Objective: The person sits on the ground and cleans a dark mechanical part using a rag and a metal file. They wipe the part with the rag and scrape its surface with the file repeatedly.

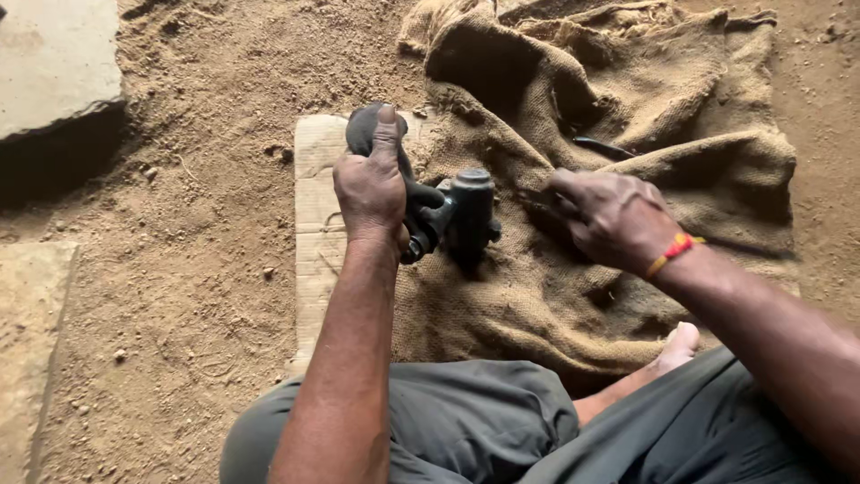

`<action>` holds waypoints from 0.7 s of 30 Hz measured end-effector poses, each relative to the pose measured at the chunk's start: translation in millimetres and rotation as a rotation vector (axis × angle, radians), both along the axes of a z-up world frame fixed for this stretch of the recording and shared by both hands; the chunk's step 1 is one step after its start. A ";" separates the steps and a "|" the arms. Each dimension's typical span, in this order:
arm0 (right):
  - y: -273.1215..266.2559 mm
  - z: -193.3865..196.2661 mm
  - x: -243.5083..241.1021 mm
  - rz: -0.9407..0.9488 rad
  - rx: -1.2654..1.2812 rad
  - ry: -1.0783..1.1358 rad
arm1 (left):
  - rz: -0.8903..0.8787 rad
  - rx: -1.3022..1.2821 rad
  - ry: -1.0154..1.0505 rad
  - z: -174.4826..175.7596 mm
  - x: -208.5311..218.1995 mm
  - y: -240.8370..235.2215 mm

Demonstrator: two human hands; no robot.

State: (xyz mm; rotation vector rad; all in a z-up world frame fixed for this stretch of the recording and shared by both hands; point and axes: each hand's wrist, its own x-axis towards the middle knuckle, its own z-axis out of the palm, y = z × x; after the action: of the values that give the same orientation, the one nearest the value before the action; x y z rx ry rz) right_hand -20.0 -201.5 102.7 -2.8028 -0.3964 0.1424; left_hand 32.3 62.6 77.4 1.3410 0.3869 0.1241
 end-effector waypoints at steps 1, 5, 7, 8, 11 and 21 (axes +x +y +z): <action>4.8 -0.1 6.4 -0.003 -0.032 -0.007 | 0.001 0.003 -0.006 0.9 -0.9 -0.7; 21.8 -7.4 24.1 0.201 0.045 -0.244 | -0.007 -0.027 0.004 2.4 -3.2 -0.5; 29.1 -14.8 25.1 0.187 0.009 -0.284 | 0.015 -0.010 -0.008 -2.2 -1.3 0.1; 33.6 -18.3 26.2 0.179 -0.007 -0.305 | 0.025 0.001 -0.014 -4.4 0.4 0.8; 43.7 -23.1 27.4 0.146 -0.006 -0.238 | 0.032 0.165 0.072 -4.7 0.4 -2.0; 41.1 -18.2 23.5 0.226 -0.164 -0.324 | 0.007 0.102 -0.048 -0.9 -0.7 5.6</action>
State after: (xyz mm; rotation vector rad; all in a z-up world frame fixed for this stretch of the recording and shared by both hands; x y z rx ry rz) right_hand 3.5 -160.4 84.5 -2.9371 -0.8122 -0.2447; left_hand 31.5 68.2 76.5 1.4347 0.3485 0.1835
